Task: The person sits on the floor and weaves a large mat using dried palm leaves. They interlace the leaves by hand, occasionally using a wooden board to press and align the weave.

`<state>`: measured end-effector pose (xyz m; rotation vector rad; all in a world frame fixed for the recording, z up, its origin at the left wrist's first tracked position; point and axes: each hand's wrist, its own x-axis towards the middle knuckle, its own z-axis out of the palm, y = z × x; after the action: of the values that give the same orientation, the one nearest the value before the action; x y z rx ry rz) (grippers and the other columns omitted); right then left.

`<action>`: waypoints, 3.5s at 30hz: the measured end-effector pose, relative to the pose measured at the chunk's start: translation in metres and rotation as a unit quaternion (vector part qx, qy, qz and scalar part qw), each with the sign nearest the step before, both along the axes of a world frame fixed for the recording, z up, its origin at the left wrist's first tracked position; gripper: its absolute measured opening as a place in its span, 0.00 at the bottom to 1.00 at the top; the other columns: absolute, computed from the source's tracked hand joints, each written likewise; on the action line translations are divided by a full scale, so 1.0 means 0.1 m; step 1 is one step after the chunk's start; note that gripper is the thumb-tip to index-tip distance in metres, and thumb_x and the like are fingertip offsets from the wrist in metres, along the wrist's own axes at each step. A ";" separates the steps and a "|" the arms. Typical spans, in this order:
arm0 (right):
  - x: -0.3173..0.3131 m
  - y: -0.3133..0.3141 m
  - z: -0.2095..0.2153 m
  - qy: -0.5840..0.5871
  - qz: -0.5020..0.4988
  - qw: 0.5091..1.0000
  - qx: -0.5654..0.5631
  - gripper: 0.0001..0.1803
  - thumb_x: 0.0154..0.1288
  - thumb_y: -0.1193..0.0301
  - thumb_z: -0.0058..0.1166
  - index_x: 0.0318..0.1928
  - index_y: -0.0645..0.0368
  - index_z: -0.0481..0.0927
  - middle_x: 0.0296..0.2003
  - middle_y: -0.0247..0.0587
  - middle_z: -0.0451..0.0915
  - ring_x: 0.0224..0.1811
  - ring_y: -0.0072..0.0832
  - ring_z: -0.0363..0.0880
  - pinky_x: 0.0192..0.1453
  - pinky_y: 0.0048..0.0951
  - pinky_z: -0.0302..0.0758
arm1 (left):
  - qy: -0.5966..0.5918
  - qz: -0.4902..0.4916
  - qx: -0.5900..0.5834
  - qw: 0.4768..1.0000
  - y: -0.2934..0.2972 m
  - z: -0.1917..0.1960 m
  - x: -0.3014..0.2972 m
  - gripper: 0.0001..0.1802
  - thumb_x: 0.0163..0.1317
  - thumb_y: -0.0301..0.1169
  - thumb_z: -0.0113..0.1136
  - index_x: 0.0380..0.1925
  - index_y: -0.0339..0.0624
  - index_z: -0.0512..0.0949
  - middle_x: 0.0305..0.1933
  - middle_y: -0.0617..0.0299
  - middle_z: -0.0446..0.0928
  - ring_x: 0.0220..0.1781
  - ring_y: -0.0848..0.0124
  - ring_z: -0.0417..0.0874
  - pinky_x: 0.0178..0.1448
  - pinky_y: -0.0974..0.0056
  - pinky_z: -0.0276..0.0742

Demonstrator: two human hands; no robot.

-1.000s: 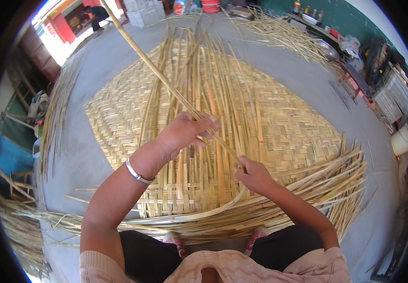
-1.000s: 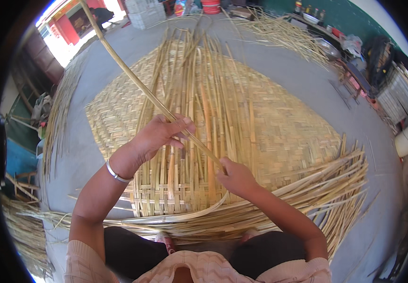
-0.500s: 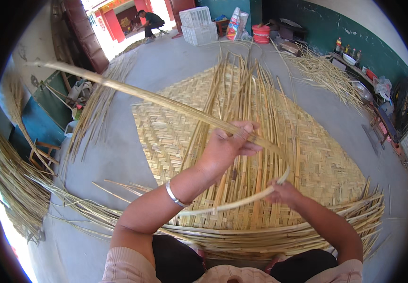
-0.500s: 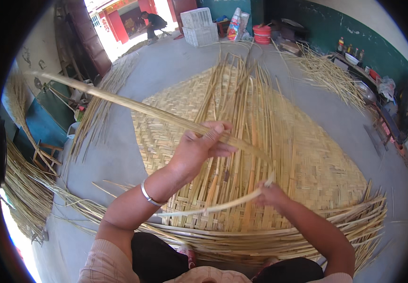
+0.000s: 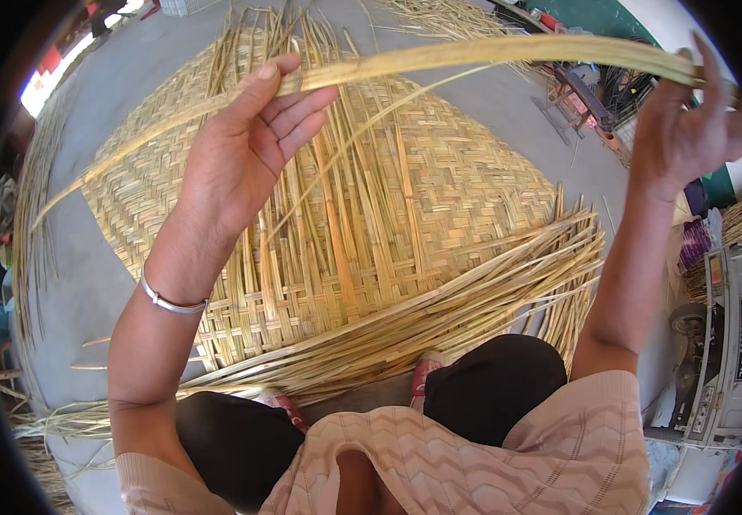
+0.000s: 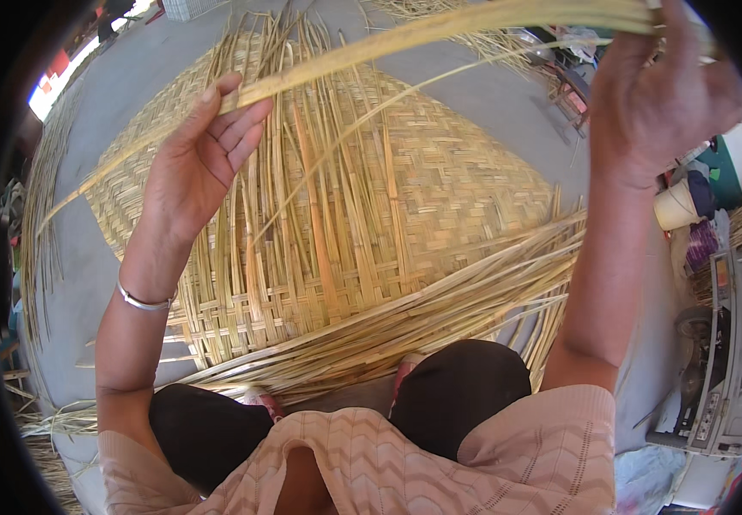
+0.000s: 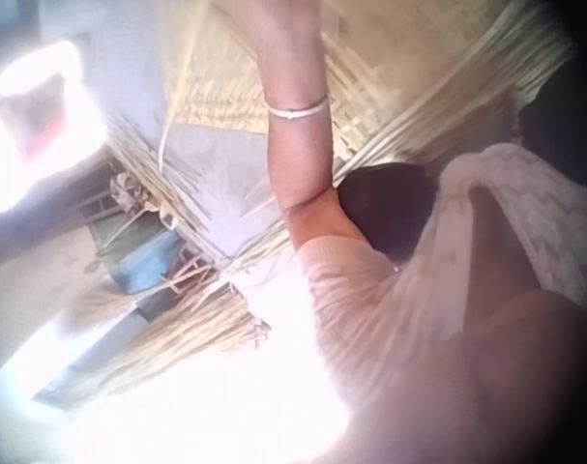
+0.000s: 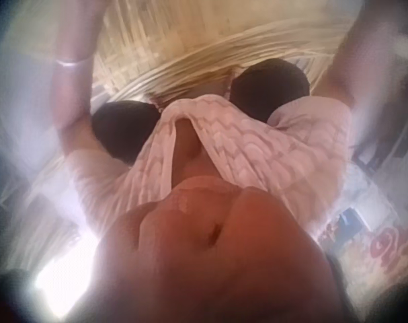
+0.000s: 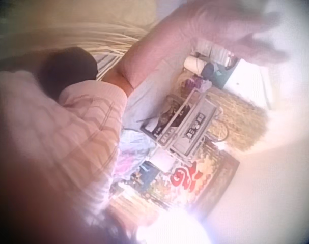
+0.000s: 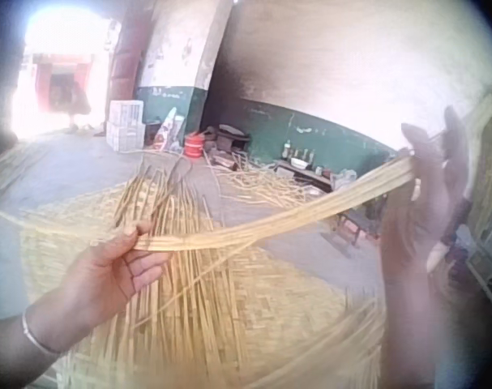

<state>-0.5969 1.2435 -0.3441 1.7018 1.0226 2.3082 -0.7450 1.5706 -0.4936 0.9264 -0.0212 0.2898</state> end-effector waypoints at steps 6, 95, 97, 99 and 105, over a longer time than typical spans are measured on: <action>-0.27 0.17 -1.68 0.449 -0.273 0.848 -0.065 0.08 0.62 0.65 0.54 0.42 0.47 0.79 0.47 0.38 0.78 0.36 0.41 0.82 0.37 0.41 0.77 | 0.200 0.044 0.011 0.979 0.13 -0.75 -0.02 0.17 0.72 0.34 0.50 0.55 0.37 0.72 0.50 0.53 0.78 0.53 0.64 0.82 0.54 0.67 0.83; 1.01 0.35 -4.90 0.936 0.120 0.049 0.327 0.11 0.70 0.66 0.44 0.46 0.57 0.73 0.38 0.36 0.75 0.40 0.27 0.74 0.48 0.32 0.75 | 0.505 -0.230 0.182 0.812 -0.59 -3.29 1.81 0.31 0.55 0.52 0.69 0.46 0.39 0.72 0.41 0.57 0.79 0.33 0.71 0.83 0.33 0.67 0.82; 1.00 0.37 -4.91 0.942 0.118 0.064 0.309 0.10 0.70 0.66 0.43 0.45 0.58 0.73 0.38 0.36 0.75 0.40 0.27 0.74 0.47 0.32 0.75 | 0.494 -0.248 0.171 0.815 -0.60 -3.32 1.82 0.33 0.56 0.51 0.68 0.50 0.38 0.72 0.42 0.56 0.79 0.33 0.70 0.83 0.31 0.66 0.82; 0.98 0.38 -4.92 0.947 0.114 0.076 0.290 0.11 0.70 0.66 0.43 0.45 0.58 0.73 0.38 0.36 0.75 0.40 0.27 0.75 0.47 0.33 0.76 | 0.479 -0.238 0.183 0.825 -0.61 -3.36 1.81 0.35 0.56 0.53 0.68 0.53 0.36 0.71 0.42 0.56 0.78 0.36 0.69 0.81 0.34 0.65 0.82; 0.93 0.32 -4.84 0.938 0.157 0.013 0.308 0.11 0.71 0.65 0.41 0.46 0.58 0.71 0.42 0.38 0.74 0.45 0.30 0.75 0.47 0.35 0.74 | 0.404 -0.158 -0.025 0.901 -0.64 -3.40 1.65 0.31 0.65 0.50 0.58 0.56 0.35 0.71 0.43 0.61 0.77 0.41 0.69 0.79 0.43 0.65 0.80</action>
<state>-0.5036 1.2755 -0.8278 -1.5738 0.2201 0.9324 -0.5796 1.5069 -0.8333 0.9182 0.5963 -0.4115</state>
